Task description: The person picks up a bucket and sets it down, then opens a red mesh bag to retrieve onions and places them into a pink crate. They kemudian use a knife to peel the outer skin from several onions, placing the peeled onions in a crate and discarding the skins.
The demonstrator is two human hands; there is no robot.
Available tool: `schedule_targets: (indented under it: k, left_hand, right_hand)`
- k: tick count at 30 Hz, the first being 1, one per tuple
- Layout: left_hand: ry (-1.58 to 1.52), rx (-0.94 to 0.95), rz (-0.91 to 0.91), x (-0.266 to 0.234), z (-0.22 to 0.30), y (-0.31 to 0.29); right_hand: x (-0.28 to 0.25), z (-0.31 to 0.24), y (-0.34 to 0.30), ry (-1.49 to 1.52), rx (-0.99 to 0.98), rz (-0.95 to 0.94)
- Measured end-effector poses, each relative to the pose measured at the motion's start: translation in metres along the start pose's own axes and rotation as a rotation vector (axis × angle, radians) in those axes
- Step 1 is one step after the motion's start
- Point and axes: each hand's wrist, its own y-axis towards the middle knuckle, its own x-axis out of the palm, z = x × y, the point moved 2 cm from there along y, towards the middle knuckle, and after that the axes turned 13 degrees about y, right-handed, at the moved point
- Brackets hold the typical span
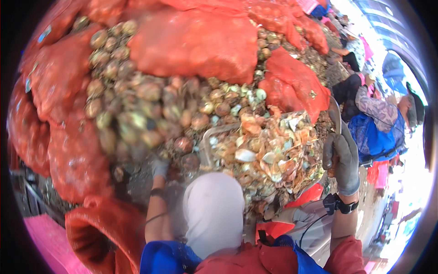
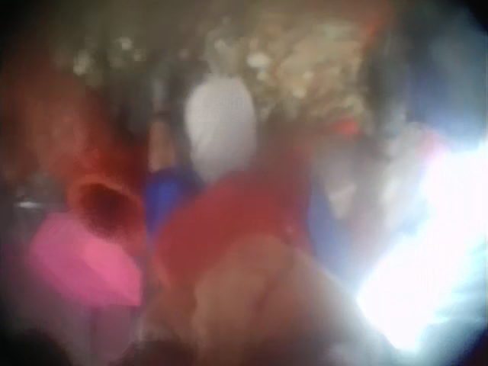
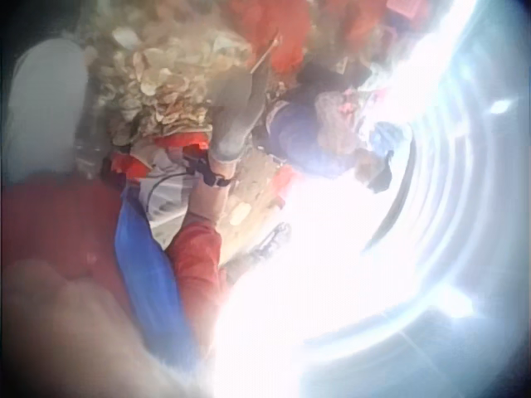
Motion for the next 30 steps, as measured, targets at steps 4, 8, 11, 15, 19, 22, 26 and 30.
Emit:
schedule_targets:
  k: [4, 8, 11, 15, 19, 22, 26, 30]
  left_hand:
    - [0.078, 0.018, -0.015, -0.033, 0.039, 0.004]
    - [-0.825, 0.097, -0.314, -0.099, 0.076, -0.011]
    - [-1.025, 0.399, -0.358, -0.169, 0.182, -0.074]
    - [-0.989, 0.790, -0.409, -0.235, 0.260, -0.177]
    - [-1.114, 1.041, -0.617, -0.248, 0.299, -0.258]
    - [-1.000, 0.966, -0.760, -0.243, 0.308, -0.296]
    - [-1.031, 0.931, -1.225, -0.219, 0.315, -0.352]
    - [-1.032, 0.981, -0.947, -0.203, 0.320, -0.360]
  right_hand:
    - [0.028, -0.029, 0.024, 0.070, -0.056, -0.156]
    - [0.068, -0.060, 0.039, 0.307, -0.075, -0.276]
    - [0.087, -0.063, 0.039, 0.262, 0.017, -0.324]
    - [0.102, -0.043, 0.008, 0.441, 0.176, -0.402]
    - [0.081, -0.040, -0.026, 0.543, 0.111, -0.337]
    - [0.048, -0.050, -0.048, 0.503, 0.090, -0.333]
    - [0.014, -0.039, -0.069, 0.291, -0.240, -0.325]
    - [-0.026, -0.041, -0.086, -0.003, -0.363, -0.035]
